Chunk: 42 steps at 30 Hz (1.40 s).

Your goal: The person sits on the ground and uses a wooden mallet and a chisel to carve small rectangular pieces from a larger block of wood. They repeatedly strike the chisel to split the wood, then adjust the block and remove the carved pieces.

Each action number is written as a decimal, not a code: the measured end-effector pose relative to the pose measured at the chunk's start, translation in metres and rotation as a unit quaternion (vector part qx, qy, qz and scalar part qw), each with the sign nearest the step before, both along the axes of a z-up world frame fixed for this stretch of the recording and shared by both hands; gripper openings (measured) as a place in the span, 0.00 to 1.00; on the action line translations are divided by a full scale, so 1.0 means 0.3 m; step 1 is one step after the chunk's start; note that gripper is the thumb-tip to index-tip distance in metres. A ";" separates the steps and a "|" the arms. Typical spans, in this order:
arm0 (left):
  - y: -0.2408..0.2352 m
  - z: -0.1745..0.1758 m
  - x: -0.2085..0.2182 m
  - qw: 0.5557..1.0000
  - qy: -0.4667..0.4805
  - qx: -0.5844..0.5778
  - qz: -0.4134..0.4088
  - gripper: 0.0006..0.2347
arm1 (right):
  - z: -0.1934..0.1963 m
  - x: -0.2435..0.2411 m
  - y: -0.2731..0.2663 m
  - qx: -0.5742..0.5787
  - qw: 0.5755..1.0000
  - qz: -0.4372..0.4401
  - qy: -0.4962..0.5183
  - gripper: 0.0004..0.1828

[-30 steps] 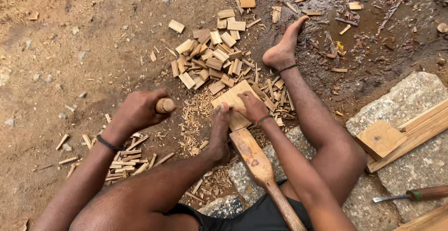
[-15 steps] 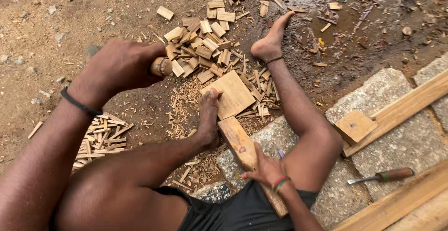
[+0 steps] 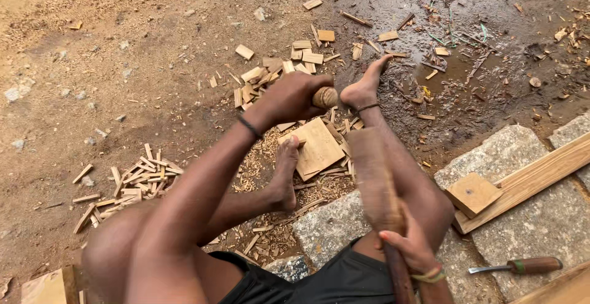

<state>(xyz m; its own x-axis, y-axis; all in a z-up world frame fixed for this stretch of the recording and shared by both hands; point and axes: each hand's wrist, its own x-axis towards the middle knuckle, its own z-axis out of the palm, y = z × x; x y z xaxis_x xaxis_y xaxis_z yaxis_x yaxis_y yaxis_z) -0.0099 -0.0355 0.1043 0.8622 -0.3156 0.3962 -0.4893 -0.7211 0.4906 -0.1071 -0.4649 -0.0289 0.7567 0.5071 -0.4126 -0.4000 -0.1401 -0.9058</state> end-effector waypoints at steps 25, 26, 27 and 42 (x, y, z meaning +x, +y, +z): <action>-0.094 -0.733 0.091 0.895 0.242 -0.347 0.140 0.10 | 0.016 0.081 0.180 -0.012 0.891 -0.315 -0.326 0.13; -0.107 -0.734 0.092 0.894 0.234 -0.360 0.130 0.10 | 0.036 0.095 0.199 0.002 0.879 -0.325 -0.348 0.15; -0.108 -0.728 0.099 0.894 0.224 -0.370 0.117 0.10 | 0.045 0.131 0.213 0.019 0.864 -0.337 -0.373 0.16; -0.140 -0.680 0.090 0.942 0.207 -0.262 0.035 0.11 | -0.165 0.222 0.212 0.405 0.847 -0.258 -0.228 0.38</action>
<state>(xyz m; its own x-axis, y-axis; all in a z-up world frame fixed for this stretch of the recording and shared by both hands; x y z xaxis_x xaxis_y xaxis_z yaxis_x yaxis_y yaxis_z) 0.0171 -0.0776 -0.0997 0.9885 -0.1068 0.1072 -0.1383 -0.3502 0.9264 -0.0404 -0.4014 -0.0784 0.9510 0.0370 0.3069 0.1987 0.6875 -0.6985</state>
